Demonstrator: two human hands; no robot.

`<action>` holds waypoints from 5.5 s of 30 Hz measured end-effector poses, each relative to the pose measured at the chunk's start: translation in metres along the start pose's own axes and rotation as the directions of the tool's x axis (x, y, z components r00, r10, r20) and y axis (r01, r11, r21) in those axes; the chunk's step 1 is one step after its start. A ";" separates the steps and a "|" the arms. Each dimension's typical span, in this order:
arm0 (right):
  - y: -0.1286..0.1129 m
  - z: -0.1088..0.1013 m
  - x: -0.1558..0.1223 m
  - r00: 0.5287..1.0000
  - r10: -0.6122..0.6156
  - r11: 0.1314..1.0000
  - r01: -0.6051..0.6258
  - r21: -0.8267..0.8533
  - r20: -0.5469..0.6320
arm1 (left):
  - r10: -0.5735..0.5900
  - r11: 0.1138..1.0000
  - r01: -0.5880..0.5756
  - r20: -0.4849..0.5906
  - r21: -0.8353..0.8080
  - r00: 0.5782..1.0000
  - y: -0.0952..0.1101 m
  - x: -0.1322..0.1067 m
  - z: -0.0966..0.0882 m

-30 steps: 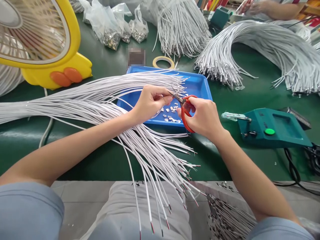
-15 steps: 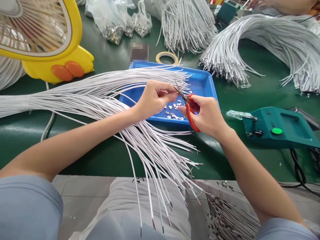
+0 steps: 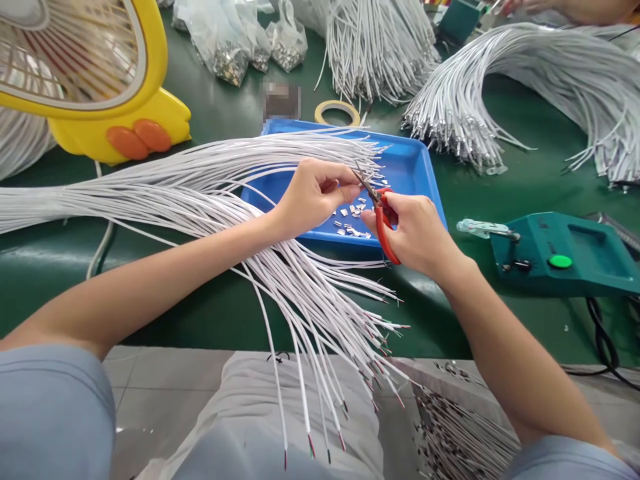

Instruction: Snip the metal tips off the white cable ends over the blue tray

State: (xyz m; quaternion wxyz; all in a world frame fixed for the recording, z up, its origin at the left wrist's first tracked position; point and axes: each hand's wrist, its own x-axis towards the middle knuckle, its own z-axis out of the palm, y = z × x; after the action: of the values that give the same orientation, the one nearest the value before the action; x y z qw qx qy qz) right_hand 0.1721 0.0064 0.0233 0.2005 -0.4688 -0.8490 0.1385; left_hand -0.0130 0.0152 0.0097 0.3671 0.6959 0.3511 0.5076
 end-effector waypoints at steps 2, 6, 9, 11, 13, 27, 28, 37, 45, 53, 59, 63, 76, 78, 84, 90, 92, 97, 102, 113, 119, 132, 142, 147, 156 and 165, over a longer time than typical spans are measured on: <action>0.003 -0.001 0.001 1.000 0.022 1.000 -0.022 -0.004 0.008 | -0.022 0.999 0.021 -0.029 -0.034 0.999 -0.001 0.002 -0.001; 0.014 -0.003 0.007 0.987 0.157 0.987 -0.157 -0.025 -0.017 | -0.119 0.973 0.086 -0.147 -0.214 0.982 -0.004 0.005 -0.004; 0.017 -0.003 0.010 0.955 0.230 0.961 -0.192 0.198 -0.187 | -0.135 0.964 0.102 -0.118 -0.245 0.984 -0.002 0.005 -0.004; 0.014 -0.002 0.010 0.932 0.237 0.917 -0.121 0.380 -0.276 | -0.135 0.970 0.119 -0.065 -0.210 0.989 0.001 0.003 -0.003; 0.010 0.000 0.008 0.924 0.217 0.870 -0.036 0.493 -0.315 | -0.121 0.978 0.120 0.002 -0.171 0.993 0.005 0.001 -0.001; -0.011 0.005 -0.008 0.937 0.119 0.804 0.102 0.585 -0.327 | 0.021 0.998 -0.012 0.136 -0.064 0.990 0.006 -0.005 0.002; -0.011 0.005 -0.008 0.937 0.125 0.801 0.099 0.591 -0.326 | 0.025 0.999 -0.019 0.132 -0.045 0.991 0.005 -0.005 0.002; -0.012 0.005 -0.007 0.931 0.124 0.784 0.120 0.609 -0.343 | 0.022 1.000 -0.023 0.117 0.005 0.993 0.007 -0.005 0.005; -0.007 0.017 -0.006 0.902 0.124 0.753 0.186 0.632 -0.413 | 0.062 0.998 -0.058 0.113 -0.033 0.992 0.005 -0.006 0.008; -0.009 0.021 -0.009 0.912 0.133 0.723 0.178 0.668 -0.387 | 0.048 0.998 -0.042 0.140 -0.048 0.989 0.002 -0.008 0.008; -0.009 0.018 -0.009 0.916 0.129 0.735 0.168 0.657 -0.379 | 0.054 0.998 -0.052 0.179 -0.018 0.982 0.004 -0.006 0.007; -0.011 0.017 -0.009 0.916 0.143 0.733 0.156 0.662 -0.375 | 0.056 0.998 -0.045 0.239 -0.052 0.969 0.002 -0.005 0.004; -0.004 0.005 -0.001 0.961 0.024 0.687 0.184 0.703 -0.276 | 0.103 0.992 -0.068 0.361 -0.109 0.927 0.000 -0.003 0.003; -0.006 0.008 -0.001 0.926 0.074 0.733 0.202 0.649 -0.371 | 0.097 0.992 -0.066 0.322 -0.104 0.942 -0.001 -0.003 0.004; -0.010 0.011 -0.003 0.841 0.162 0.760 0.227 0.609 -0.516 | 0.089 0.996 -0.087 0.178 -0.017 0.980 -0.002 -0.001 0.005; -0.019 0.007 -0.010 0.902 0.151 0.788 0.137 0.600 -0.404 | 0.012 0.999 -0.019 0.128 0.049 0.992 -0.002 -0.002 0.004; -0.020 0.007 -0.011 0.902 0.147 0.783 0.145 0.604 -0.406 | -0.009 0.997 0.002 0.108 0.071 0.994 -0.003 -0.002 0.004; -0.020 0.009 -0.010 0.895 0.138 0.802 0.151 0.579 -0.424 | 0.007 0.993 -0.014 0.057 0.120 0.998 -0.004 -0.001 0.005; -0.020 0.012 -0.009 0.897 0.120 0.809 0.160 0.565 -0.426 | -0.001 0.990 -0.002 0.025 0.144 1.000 -0.005 -0.001 0.005; -0.010 0.012 -0.004 0.859 0.129 0.799 0.205 0.565 -0.495 | 0.040 0.999 -0.042 0.171 0.008 0.984 0.002 -0.001 0.004; 0.010 0.015 0.004 0.837 0.211 0.825 0.125 0.550 -0.506 | -0.005 1.000 0.006 0.102 -0.015 0.995 0.003 -0.003 0.006; 0.033 0.018 0.013 0.731 0.314 0.867 0.040 0.497 -0.606 | -0.132 0.929 0.212 0.264 -0.303 0.955 0.020 -0.009 0.010; 0.038 0.014 0.018 0.720 0.472 0.745 -0.017 0.667 -0.509 | 0.088 0.993 -0.120 0.569 0.018 0.817 0.046 -0.028 0.020; 0.031 0.015 0.016 0.741 0.454 0.733 0.007 0.680 -0.496 | 0.173 0.973 -0.230 0.647 0.004 0.743 0.052 -0.036 0.024; 0.038 0.020 0.018 0.736 0.451 0.734 0.015 0.679 -0.504 | 0.146 0.960 -0.278 0.779 0.038 0.609 0.049 -0.038 0.026; 0.026 0.014 0.015 0.737 0.482 0.699 0.002 0.715 -0.473 | 0.281 0.847 -0.527 0.783 0.070 0.555 0.055 -0.042 0.028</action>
State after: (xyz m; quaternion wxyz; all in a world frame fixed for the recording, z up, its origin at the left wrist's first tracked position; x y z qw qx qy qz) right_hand 0.1776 0.0324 0.0035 0.6065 -0.4950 -0.5465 0.2974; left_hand 0.0103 -0.0513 0.0324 0.2409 0.9497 0.0687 0.1881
